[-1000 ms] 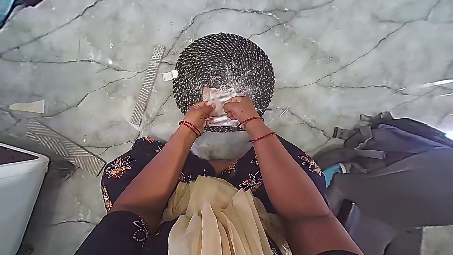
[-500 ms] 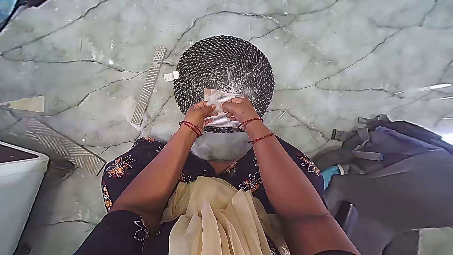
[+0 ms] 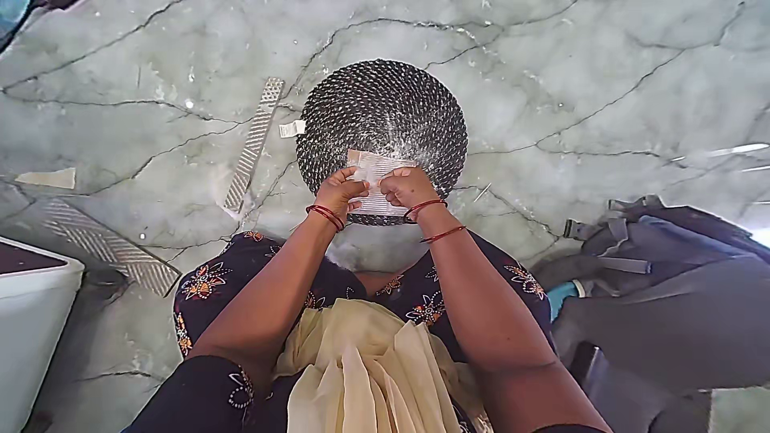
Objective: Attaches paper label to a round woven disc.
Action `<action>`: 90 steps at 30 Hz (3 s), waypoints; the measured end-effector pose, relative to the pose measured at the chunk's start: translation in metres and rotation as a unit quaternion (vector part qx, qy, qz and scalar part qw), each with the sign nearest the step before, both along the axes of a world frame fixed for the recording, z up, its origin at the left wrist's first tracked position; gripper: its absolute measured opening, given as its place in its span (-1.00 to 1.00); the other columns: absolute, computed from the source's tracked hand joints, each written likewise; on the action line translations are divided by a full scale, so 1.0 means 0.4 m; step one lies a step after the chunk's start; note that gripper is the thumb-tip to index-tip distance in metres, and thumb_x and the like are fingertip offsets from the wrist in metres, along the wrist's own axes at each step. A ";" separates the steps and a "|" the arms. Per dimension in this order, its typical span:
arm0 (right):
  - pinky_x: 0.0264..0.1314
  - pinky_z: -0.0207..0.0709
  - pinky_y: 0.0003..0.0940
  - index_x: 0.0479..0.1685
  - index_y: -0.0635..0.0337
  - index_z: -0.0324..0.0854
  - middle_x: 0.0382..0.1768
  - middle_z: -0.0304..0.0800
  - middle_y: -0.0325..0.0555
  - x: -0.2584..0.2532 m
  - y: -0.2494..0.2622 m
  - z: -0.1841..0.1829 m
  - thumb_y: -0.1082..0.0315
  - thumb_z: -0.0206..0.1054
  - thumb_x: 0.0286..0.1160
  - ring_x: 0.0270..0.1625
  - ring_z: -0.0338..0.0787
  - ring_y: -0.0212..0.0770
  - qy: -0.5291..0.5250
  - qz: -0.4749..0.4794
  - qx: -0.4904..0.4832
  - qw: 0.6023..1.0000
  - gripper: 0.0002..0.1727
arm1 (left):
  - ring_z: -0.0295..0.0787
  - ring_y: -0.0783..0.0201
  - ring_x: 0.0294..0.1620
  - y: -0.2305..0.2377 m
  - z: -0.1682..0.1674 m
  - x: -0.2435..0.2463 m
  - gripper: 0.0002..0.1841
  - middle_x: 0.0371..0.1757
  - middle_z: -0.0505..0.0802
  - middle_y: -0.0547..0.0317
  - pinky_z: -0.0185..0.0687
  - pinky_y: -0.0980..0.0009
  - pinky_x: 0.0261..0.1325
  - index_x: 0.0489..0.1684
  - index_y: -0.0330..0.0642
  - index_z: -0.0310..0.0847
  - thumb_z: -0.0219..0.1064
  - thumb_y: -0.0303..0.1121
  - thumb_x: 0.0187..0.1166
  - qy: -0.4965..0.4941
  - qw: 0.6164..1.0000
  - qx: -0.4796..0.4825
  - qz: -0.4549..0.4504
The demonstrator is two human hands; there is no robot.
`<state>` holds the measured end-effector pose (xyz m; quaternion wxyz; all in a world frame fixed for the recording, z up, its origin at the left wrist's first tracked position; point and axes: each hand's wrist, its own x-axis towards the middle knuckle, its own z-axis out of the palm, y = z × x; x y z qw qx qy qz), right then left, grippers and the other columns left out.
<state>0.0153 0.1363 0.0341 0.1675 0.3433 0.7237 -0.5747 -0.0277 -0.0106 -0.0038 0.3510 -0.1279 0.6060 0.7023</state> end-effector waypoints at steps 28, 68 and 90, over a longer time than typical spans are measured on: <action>-0.09 0.48 0.14 -0.27 0.30 0.71 -0.30 0.74 0.07 -0.003 0.020 0.001 0.24 0.36 0.56 -0.21 0.69 0.01 -0.031 0.083 0.158 0.983 -0.75 | 0.87 0.22 -0.22 0.002 -0.005 -0.002 -0.87 -0.25 0.84 0.10 0.81 0.28 -0.11 0.03 -0.30 0.62 0.23 -0.44 0.74 -0.022 0.998 -0.032 0.040; 0.16 0.56 0.42 0.29 0.20 0.67 0.21 0.79 0.33 -0.002 0.052 0.042 0.37 0.14 0.71 0.32 0.76 0.39 -0.068 0.202 0.349 0.913 -0.68 | 0.61 -0.36 0.53 -0.001 0.046 -0.081 -0.42 0.41 0.73 -0.46 0.34 -0.36 0.61 0.59 -0.46 0.47 0.24 -0.13 0.79 0.216 0.790 -0.432 -0.377; 0.33 0.55 0.29 0.30 0.09 0.73 0.24 0.81 0.20 -0.022 0.052 -0.015 0.47 0.07 0.72 0.37 0.76 0.25 -0.047 0.153 0.293 0.943 -0.62 | 0.71 -0.32 0.40 0.024 -0.111 -0.093 -0.72 0.23 0.86 -0.27 0.43 -0.25 0.54 0.15 -0.23 0.89 0.28 -0.47 0.65 0.504 0.734 -0.315 -0.329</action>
